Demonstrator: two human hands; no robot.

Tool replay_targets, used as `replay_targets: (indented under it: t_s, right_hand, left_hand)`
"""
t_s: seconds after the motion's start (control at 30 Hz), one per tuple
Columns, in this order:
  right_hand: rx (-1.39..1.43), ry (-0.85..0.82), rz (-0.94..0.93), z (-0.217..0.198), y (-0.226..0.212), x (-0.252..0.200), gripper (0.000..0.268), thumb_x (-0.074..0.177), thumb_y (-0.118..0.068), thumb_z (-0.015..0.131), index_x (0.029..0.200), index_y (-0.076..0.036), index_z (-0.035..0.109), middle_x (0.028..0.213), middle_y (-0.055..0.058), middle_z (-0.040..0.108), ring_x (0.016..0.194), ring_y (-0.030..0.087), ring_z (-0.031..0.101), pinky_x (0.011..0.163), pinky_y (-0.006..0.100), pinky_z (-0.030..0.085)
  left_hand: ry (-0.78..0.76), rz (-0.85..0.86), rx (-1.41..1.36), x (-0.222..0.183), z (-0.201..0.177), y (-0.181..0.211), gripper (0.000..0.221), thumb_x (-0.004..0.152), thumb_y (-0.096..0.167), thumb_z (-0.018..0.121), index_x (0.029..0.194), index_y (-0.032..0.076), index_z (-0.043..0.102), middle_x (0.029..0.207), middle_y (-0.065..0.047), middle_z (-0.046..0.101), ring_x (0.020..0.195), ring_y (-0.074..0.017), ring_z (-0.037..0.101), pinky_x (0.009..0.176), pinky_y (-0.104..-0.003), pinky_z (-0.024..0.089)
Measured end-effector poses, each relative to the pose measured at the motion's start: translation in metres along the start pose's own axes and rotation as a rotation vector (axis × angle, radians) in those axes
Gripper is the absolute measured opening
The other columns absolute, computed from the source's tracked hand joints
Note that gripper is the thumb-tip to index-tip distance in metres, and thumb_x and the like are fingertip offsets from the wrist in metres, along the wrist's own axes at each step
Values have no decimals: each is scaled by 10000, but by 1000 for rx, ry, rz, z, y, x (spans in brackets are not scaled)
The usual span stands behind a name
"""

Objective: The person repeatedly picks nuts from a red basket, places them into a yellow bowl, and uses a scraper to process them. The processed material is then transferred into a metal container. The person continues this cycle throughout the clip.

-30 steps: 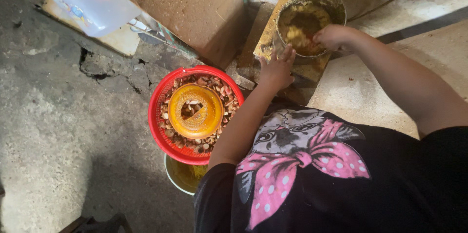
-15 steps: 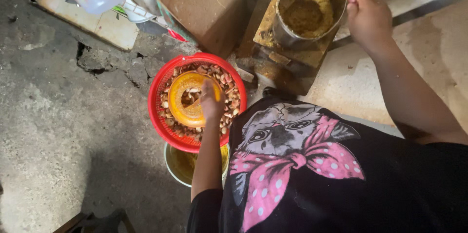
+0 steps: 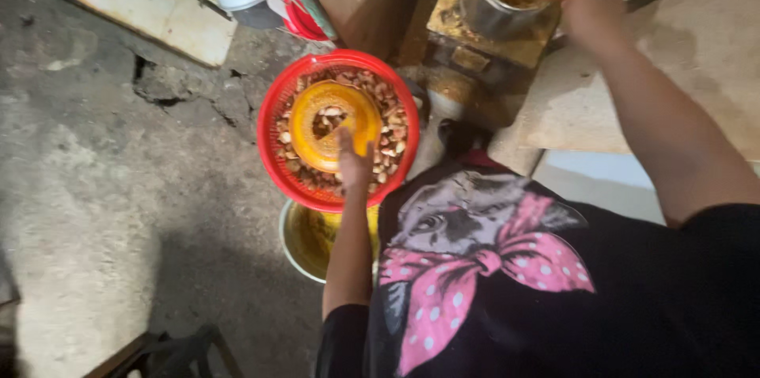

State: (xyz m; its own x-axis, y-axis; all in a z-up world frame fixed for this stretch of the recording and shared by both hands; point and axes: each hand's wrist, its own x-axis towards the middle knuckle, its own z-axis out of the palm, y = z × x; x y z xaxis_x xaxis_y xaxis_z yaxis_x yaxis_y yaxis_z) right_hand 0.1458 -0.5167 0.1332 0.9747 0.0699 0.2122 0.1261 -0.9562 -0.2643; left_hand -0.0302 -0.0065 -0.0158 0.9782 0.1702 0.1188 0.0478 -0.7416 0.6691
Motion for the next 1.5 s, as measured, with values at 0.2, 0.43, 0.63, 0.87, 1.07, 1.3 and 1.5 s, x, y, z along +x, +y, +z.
replay_targets:
  t_s: [0.2, 0.43, 0.63, 0.87, 1.07, 1.3, 1.5]
  right_hand:
    - [793, -104, 555, 13, 31, -17, 201, 1152, -211, 539, 1206, -19, 561, 813, 42, 548, 674, 168, 568, 641, 383, 492]
    - [1073, -203, 664, -8, 37, -21, 213, 1208, -270, 543, 1326, -101, 596, 813, -15, 591, 672, 97, 589, 613, 298, 516]
    - [1284, -254, 752, -21, 39, 1, 296, 1101, -170, 574, 1386, -92, 556, 954, 40, 655, 751, 117, 611, 644, 276, 513]
    - [1305, -274, 822, -22, 76, 8, 272, 1121, -181, 549, 1346, -28, 564, 1003, 57, 670, 783, 117, 613, 681, 273, 516]
    - [1282, -265, 795, -35, 69, 38, 340, 1124, -163, 548, 1432, -18, 561, 993, 44, 667, 782, 101, 600, 679, 260, 506]
    - [674, -746, 755, -33, 20, 105, 366, 1081, -204, 492, 1395, -49, 602, 871, 76, 658, 645, 146, 557, 564, 308, 497]
    - [133, -1081, 541, 53, 51, 168, 372, 1079, -311, 495, 1394, -132, 577, 968, 147, 725, 654, 186, 575, 597, 341, 494]
  left_hand:
    - [-109, -152, -217, 40, 55, 45, 745, 948, 333, 722, 1498, -80, 435, 1510, -306, 494, 1442, -408, 471, 1195, -426, 385]
    - [-596, -156, -384, 93, 189, 77, 404, 1129, 363, 515, 1399, 74, 593, 1384, -155, 581, 1278, -283, 531, 1087, -412, 418]
    - [-889, -60, 78, 130, 289, 124, 521, 1080, 513, 444, 1410, 125, 549, 1354, -88, 570, 1247, -254, 511, 1054, -445, 355]
    - [-909, -424, -337, 173, 358, 147, 534, 1042, 607, 359, 1212, 202, 662, 1077, -25, 670, 982, -269, 595, 830, -472, 401]
    - [-319, -1492, -1479, 189, 374, 163, 545, 1061, 671, 328, 1108, 221, 632, 991, -11, 592, 837, -253, 549, 649, -483, 428]
    - [-356, -1703, -1337, 194, 362, 163, 727, 1019, 709, 267, 1420, 155, 515, 1475, -110, 471, 1346, -365, 433, 1104, -602, 369]
    - [-1126, -506, 567, 199, 307, 140, 890, 979, 720, 337, 1562, 47, 321, 1600, -176, 289, 1485, -356, 261, 1204, -507, 189]
